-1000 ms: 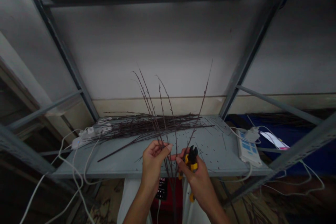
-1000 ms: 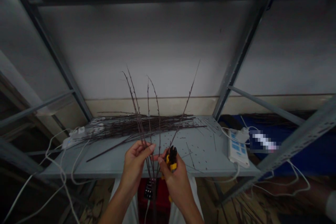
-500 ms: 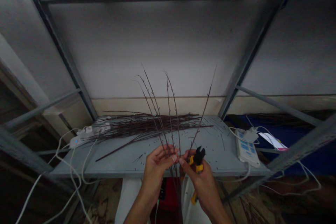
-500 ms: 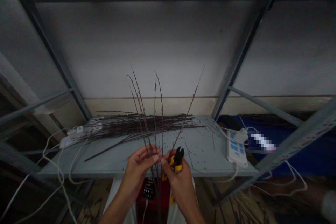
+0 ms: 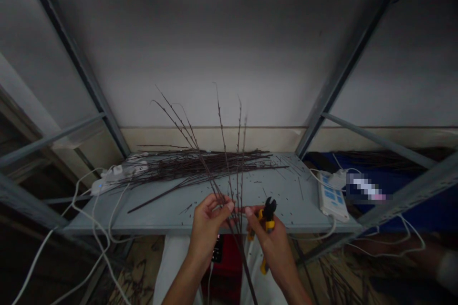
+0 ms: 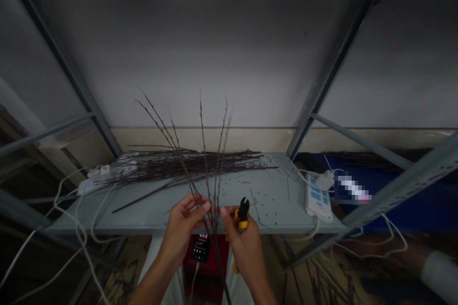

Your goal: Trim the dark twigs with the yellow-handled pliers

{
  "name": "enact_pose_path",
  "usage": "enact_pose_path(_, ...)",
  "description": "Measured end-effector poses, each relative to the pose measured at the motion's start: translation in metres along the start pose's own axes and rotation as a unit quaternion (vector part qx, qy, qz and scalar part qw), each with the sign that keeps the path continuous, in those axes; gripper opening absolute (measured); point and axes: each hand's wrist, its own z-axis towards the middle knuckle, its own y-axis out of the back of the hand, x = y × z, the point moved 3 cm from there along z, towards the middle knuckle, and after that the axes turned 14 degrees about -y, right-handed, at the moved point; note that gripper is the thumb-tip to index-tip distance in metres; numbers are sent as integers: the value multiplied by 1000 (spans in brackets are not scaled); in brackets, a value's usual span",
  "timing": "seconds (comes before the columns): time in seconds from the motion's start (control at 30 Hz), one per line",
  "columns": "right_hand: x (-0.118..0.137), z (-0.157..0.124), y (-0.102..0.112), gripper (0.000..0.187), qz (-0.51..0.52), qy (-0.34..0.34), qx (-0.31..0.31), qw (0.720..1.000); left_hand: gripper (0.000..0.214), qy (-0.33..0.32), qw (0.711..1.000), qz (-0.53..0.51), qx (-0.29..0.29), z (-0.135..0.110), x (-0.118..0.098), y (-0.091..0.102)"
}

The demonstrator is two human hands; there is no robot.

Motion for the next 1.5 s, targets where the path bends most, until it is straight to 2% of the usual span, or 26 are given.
enact_pose_path(0.1, 4, 1, 14, 35, -112, 63, -18, 992, 26, -15, 999, 29, 3, 3, -2, 1)
enact_pose_path(0.2, 19, 2, 23, 26, -229, 168, -37, 958, 23, -42, 997, 69, 4, 5, -5, -1)
enact_pose_path(0.27, 33, 2, 23, 19, -275, 212, -38, 937, 22, -58, 994, 93, 1, 5, -6, -5)
enact_pose_path(0.4, 55, -1, 9, 13, -280, 242, -2, 929, 18, -79, 988, 130, -3, 0, -7, -15)
enact_pose_path(0.5, 56, -1, -3, 3, -263, 280, 46, 922, 14, -99, 985, 138, -5, -3, -9, -17)
enact_pose_path(0.57, 50, 1, -5, 17, -256, 299, 68, 917, 13, -105, 985, 133, -11, -5, -8, -15)
enact_pose_path(0.67, 38, 7, -2, 36, -276, 311, 62, 908, 17, -92, 989, 110, -23, -7, -7, -10)
enact_pose_path(0.9, 26, 16, 7, 50, -355, 328, 33, 875, 22, -16, 1000, 5, -3, -13, -3, -9)
enact_pose_path(1.0, 25, 20, 10, 57, -413, 337, 19, 846, 25, 4, 1000, -6, 0, -12, 1, -8)
enact_pose_path(1.17, 34, 28, 18, 57, -492, 375, -35, 785, 27, 22, 999, -19, 16, -14, 4, -9)
enact_pose_path(1.37, 45, 32, 20, 54, -558, 424, -59, 711, 26, 19, 1000, -10, 19, -14, 2, -7)
enact_pose_path(1.5, 43, 31, 17, 49, -570, 450, -82, 683, 28, 17, 1000, 9, 13, -12, -1, -3)
